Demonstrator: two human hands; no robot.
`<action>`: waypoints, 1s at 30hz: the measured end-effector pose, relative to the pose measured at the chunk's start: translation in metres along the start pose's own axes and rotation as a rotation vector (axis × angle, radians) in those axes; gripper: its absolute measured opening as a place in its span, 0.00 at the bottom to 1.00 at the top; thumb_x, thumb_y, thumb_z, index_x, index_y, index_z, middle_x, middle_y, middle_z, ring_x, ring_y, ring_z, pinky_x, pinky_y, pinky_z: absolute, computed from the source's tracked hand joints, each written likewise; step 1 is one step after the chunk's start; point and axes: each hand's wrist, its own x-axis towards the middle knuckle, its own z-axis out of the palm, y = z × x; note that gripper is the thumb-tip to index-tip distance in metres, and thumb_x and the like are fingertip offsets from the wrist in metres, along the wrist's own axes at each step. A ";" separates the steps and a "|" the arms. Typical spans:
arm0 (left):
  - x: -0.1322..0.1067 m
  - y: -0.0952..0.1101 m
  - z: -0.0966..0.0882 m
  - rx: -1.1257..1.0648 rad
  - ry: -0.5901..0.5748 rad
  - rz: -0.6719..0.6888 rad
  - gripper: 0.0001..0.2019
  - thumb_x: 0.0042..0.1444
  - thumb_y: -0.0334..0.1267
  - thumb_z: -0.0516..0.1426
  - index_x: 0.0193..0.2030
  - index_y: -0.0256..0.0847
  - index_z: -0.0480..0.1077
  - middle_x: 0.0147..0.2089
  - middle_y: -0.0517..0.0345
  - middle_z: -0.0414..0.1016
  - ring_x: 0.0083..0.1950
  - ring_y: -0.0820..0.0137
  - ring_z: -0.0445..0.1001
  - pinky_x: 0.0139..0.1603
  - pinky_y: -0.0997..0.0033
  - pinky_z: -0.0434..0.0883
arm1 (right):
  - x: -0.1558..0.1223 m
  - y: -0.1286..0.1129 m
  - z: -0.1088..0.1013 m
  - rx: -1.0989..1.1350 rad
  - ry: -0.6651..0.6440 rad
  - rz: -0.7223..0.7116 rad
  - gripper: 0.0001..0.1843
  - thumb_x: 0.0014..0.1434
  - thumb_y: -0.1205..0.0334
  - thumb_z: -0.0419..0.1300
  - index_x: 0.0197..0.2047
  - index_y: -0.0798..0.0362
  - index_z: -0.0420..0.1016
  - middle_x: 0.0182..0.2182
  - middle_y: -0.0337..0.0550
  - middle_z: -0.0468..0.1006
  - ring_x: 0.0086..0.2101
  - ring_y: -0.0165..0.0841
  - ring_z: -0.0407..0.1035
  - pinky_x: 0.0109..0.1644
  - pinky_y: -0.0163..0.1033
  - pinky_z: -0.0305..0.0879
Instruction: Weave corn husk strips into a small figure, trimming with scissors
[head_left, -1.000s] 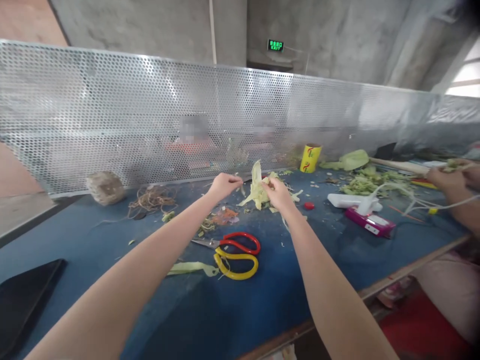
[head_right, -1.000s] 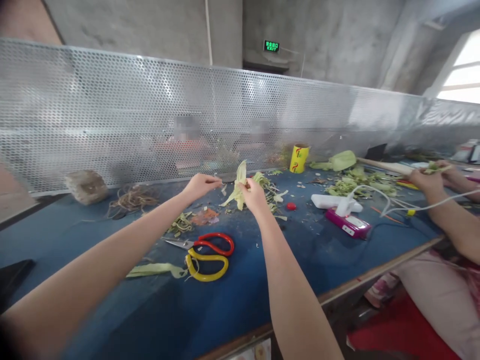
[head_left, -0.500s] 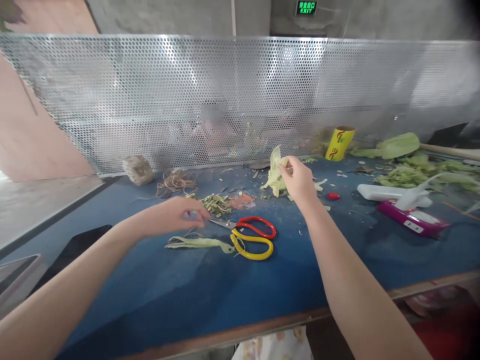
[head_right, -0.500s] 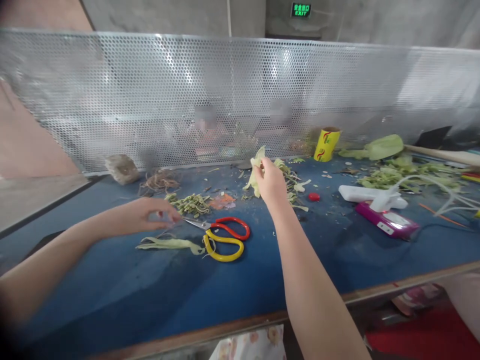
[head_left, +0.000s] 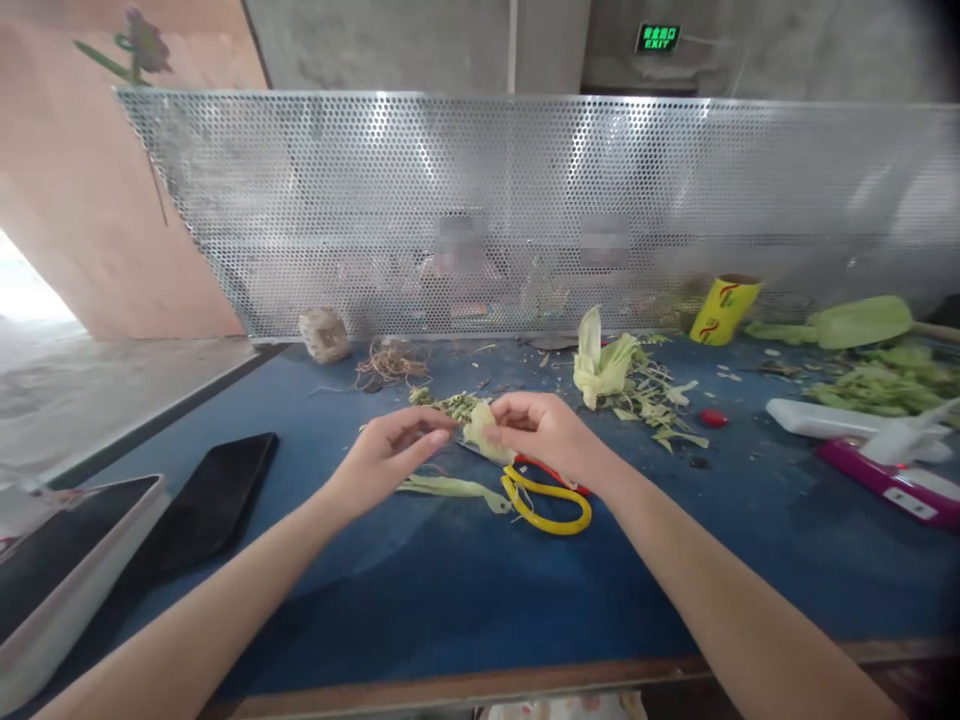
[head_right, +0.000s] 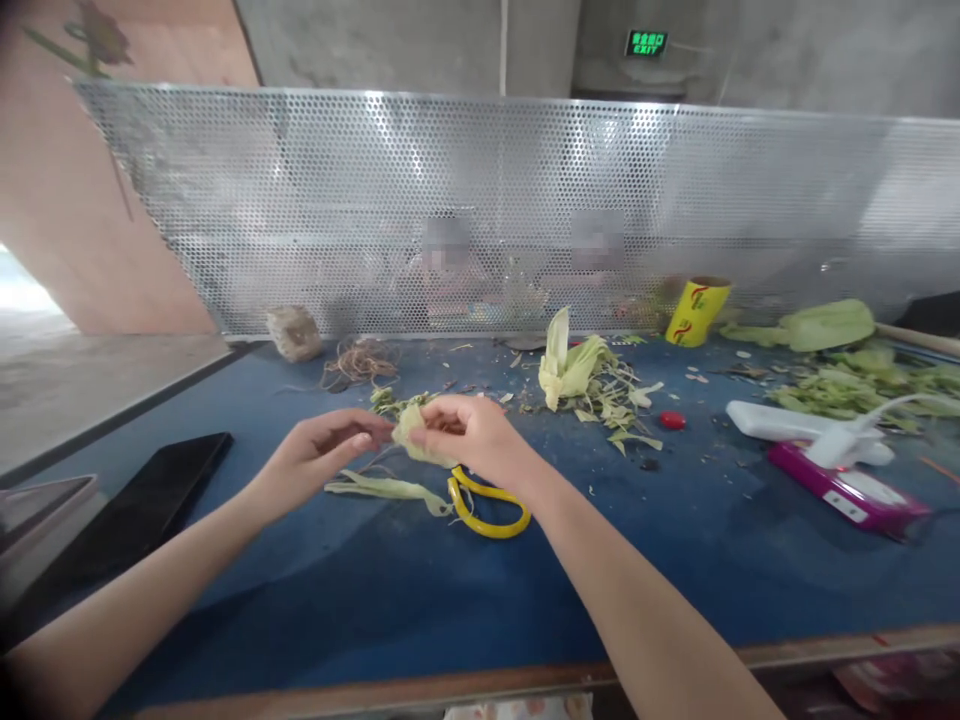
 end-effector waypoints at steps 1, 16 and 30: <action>-0.001 -0.001 0.004 -0.045 0.008 -0.002 0.13 0.48 0.45 0.56 0.36 0.39 0.73 0.34 0.54 0.76 0.35 0.68 0.73 0.37 0.72 0.69 | -0.001 0.001 0.004 -0.018 -0.035 0.013 0.09 0.50 0.57 0.59 0.31 0.53 0.71 0.25 0.37 0.71 0.26 0.27 0.65 0.30 0.32 0.61; 0.000 -0.012 0.011 -0.261 0.234 0.014 0.07 0.49 0.39 0.58 0.31 0.39 0.65 0.44 0.54 0.74 0.47 0.69 0.70 0.45 0.72 0.66 | 0.004 0.013 -0.014 -0.040 0.140 0.181 0.07 0.51 0.59 0.58 0.31 0.53 0.70 0.23 0.39 0.74 0.16 0.22 0.58 0.17 0.28 0.54; 0.001 -0.013 0.001 -0.592 0.364 -0.114 0.21 0.38 0.33 0.65 0.42 0.36 0.71 0.27 0.59 0.75 0.21 0.80 0.64 0.20 0.78 0.61 | 0.006 0.021 -0.033 0.493 0.067 0.336 0.17 0.50 0.73 0.57 0.44 0.54 0.67 0.41 0.48 0.75 0.33 0.30 0.72 0.27 0.31 0.69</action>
